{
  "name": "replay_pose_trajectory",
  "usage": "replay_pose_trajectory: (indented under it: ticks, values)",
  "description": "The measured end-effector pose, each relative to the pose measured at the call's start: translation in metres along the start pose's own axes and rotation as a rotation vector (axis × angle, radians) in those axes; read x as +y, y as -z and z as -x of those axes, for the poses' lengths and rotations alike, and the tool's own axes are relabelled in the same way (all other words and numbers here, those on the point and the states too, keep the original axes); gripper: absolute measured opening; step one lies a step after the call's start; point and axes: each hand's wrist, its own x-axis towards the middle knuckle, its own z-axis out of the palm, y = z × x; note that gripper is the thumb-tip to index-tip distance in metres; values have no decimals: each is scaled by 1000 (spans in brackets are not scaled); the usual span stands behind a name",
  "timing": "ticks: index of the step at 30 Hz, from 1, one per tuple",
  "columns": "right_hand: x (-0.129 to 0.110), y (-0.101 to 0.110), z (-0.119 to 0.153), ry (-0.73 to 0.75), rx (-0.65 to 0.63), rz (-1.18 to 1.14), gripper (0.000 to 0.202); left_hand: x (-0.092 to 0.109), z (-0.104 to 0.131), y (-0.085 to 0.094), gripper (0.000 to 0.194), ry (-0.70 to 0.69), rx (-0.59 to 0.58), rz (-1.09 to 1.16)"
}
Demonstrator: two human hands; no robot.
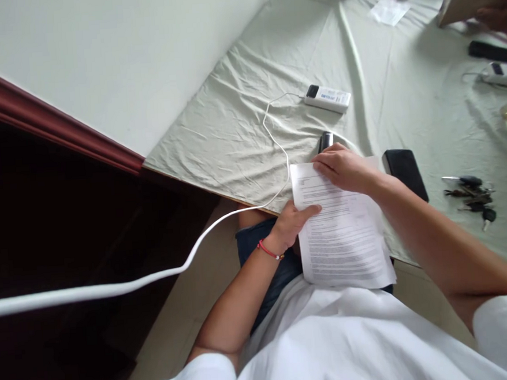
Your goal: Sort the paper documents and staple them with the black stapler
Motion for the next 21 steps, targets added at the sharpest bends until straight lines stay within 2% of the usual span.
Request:
replay_pose_trajectory:
  ticks: [6,10,13,17,21]
  values:
    - [-7,-2,10,7,114,59,47,-4,-2,-4,51,0,46,58]
    - [-7,-1,14,74,82,47,45,-6,-2,-8,54,-41,25,100]
    - [-3,0,15,148,109,-46,44,-7,-2,-8,56,-69,-10,119]
    - [-2,3,18,177,137,-133,42,-4,-3,-2,56,-75,-13,39]
    - [-6,5,18,209,120,-133,40,4,-5,-2,53,-206,37,-68]
